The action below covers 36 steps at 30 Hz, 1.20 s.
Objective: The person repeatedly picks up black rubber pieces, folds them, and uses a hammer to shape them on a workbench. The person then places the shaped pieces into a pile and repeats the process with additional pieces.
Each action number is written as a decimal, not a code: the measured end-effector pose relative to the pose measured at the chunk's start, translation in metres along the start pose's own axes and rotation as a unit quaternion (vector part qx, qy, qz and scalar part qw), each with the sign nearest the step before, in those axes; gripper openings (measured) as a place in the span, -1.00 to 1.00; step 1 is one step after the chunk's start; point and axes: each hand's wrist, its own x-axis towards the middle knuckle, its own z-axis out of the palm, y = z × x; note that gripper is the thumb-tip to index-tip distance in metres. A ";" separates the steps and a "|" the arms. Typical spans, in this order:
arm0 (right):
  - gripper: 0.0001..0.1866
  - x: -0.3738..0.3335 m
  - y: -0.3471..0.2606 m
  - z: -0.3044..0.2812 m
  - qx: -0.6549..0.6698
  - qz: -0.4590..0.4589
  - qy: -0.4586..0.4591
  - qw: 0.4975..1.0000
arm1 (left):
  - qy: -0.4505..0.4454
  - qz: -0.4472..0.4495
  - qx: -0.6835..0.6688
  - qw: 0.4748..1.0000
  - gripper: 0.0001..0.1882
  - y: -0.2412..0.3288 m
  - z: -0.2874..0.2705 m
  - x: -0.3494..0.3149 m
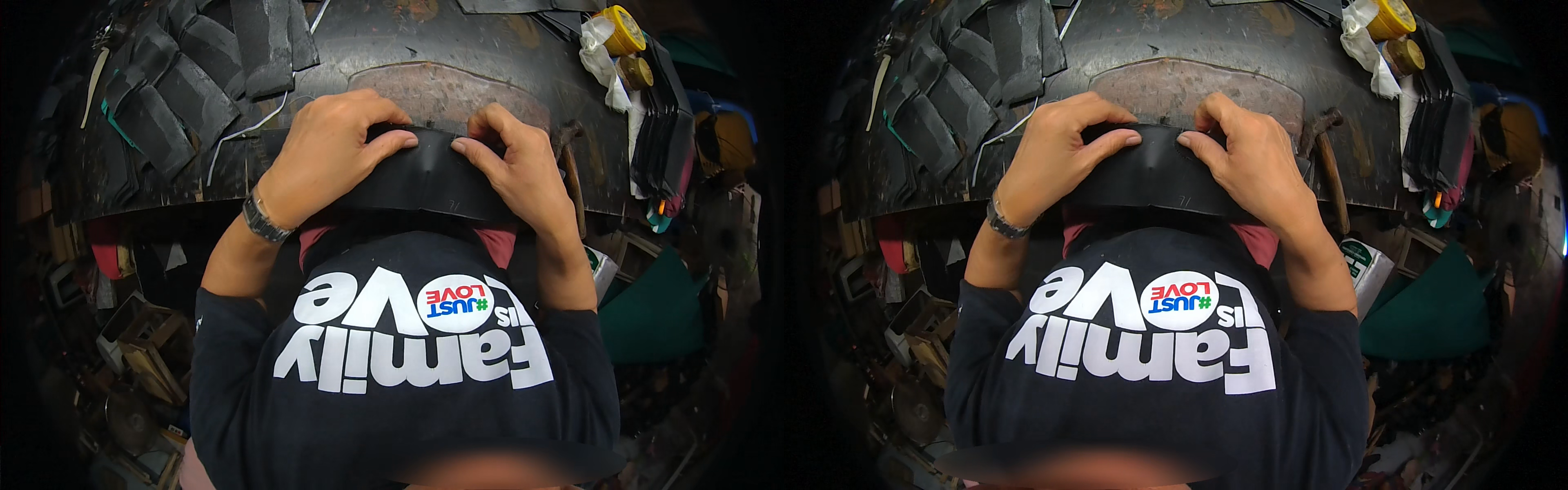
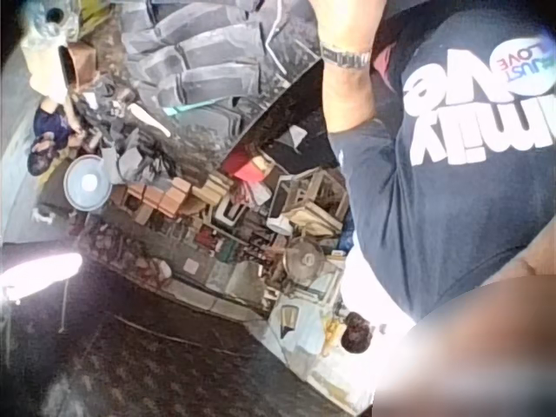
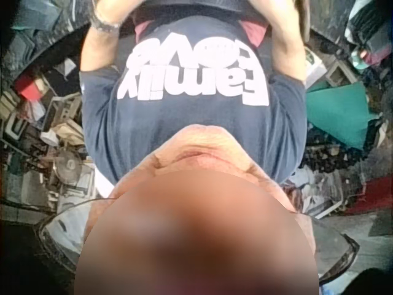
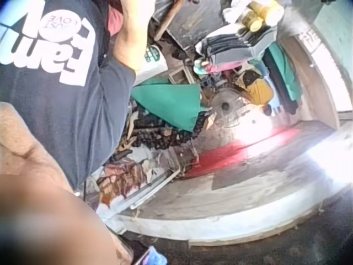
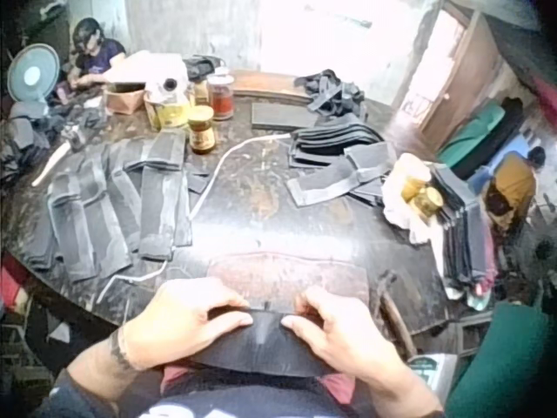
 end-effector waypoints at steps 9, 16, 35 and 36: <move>-0.77 0.014 0.022 0.010 -0.009 -0.002 -0.017 1.000 | -0.043 -0.047 -0.004 0.998 -0.75 -0.024 0.020 0.012; -0.76 0.016 0.017 0.008 -0.017 0.004 -0.035 0.999 | -0.057 -0.057 -0.013 0.997 -0.77 -0.022 0.017 0.010; -0.77 0.024 0.016 0.007 -0.014 0.018 -0.058 0.998 | -0.054 -0.090 -0.015 0.994 -0.80 -0.021 0.018 0.014; -0.77 0.024 0.016 0.007 -0.014 0.020 -0.059 0.998 | -0.053 -0.091 -0.013 0.994 -0.80 -0.020 0.018 0.014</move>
